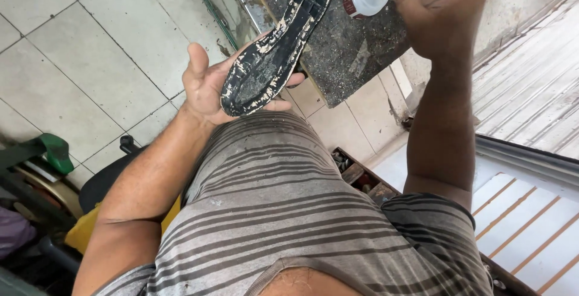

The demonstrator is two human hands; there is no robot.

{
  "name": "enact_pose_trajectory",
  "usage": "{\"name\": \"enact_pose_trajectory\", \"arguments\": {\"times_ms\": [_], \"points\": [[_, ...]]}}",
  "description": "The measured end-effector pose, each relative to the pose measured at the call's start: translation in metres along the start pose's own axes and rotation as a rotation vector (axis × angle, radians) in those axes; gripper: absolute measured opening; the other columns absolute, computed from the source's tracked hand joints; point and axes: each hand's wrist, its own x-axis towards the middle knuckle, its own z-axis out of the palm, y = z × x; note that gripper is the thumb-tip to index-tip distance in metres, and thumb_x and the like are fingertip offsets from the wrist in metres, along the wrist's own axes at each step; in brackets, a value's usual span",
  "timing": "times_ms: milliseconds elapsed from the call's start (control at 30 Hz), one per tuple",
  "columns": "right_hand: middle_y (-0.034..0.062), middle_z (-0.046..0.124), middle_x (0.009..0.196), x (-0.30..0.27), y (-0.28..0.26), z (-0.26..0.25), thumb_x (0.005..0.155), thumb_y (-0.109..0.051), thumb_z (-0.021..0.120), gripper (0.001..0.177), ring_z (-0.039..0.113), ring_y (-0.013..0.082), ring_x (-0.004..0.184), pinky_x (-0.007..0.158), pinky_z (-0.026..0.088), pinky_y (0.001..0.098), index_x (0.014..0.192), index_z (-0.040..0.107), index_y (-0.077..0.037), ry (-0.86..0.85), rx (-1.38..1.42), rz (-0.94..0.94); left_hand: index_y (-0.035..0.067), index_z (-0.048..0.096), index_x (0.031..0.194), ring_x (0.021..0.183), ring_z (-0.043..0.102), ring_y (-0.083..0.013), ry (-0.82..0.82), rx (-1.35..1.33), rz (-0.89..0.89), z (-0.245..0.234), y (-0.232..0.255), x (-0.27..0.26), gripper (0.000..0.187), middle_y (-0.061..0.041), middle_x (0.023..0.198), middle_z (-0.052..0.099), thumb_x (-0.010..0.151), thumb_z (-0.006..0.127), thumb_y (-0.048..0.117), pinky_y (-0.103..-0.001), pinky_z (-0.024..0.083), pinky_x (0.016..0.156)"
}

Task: Applying adhesive or primer to a shoe sole using a brush at a workbench.

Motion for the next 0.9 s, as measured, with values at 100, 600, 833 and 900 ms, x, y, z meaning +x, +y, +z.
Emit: {"name": "enact_pose_trajectory", "arguments": {"times_ms": [100, 600, 833, 900], "points": [[0.0187, 0.069, 0.099, 0.000, 0.002, 0.008, 0.103, 0.019, 0.082, 0.023, 0.068, 0.0247, 0.087, 0.073, 0.058, 0.0353, 0.103, 0.062, 0.007, -0.005, -0.053, -0.057, 0.015, 0.001, 0.164, 0.160, 0.007, -0.0596, 0.005, 0.028, 0.020, -0.001, -0.005, -0.004, 0.116, -0.021, 0.174, 0.000, 0.079, 0.053, 0.073, -0.084, 0.024, 0.117], [0.0186, 0.068, 0.081, -0.032, 0.056, 0.036, 0.101, -0.014, 0.063, 0.010, 0.070, 0.0209, 0.066, 0.056, 0.061, 0.0309, 0.101, 0.058, -0.005, 0.590, 1.001, 0.456, 0.016, 0.007, 0.165, 0.158, 0.011, -0.0583, 0.029, 0.008, 0.045, 0.001, -0.010, 0.000, 0.111, -0.021, 0.176, 0.002, 0.082, 0.058, 0.069, -0.083, 0.027, 0.116], [0.0105, 0.066, 0.106, -0.041, 0.025, 0.038, 0.109, -0.028, 0.054, 0.013, 0.046, 0.0156, 0.054, 0.045, 0.039, 0.0324, 0.103, 0.051, -0.017, 0.271, 1.198, 0.091, 0.012, 0.003, 0.168, 0.146, 0.035, -0.0535, 0.108, -0.015, 0.034, 0.002, -0.012, 0.005, 0.119, -0.030, 0.168, 0.019, 0.079, 0.059, 0.067, -0.073, 0.041, 0.111], [0.0103, 0.068, 0.108, -0.049, -0.001, 0.055, 0.110, -0.037, 0.051, 0.023, 0.059, 0.0194, 0.073, 0.062, 0.053, 0.0337, 0.106, 0.058, -0.016, 0.135, 1.205, 0.085, 0.014, 0.003, 0.168, 0.148, 0.030, -0.0567, 0.126, -0.056, 0.042, -0.005, -0.013, 0.003, 0.116, -0.028, 0.169, 0.017, 0.080, 0.056, 0.066, -0.076, 0.039, 0.110]]}}
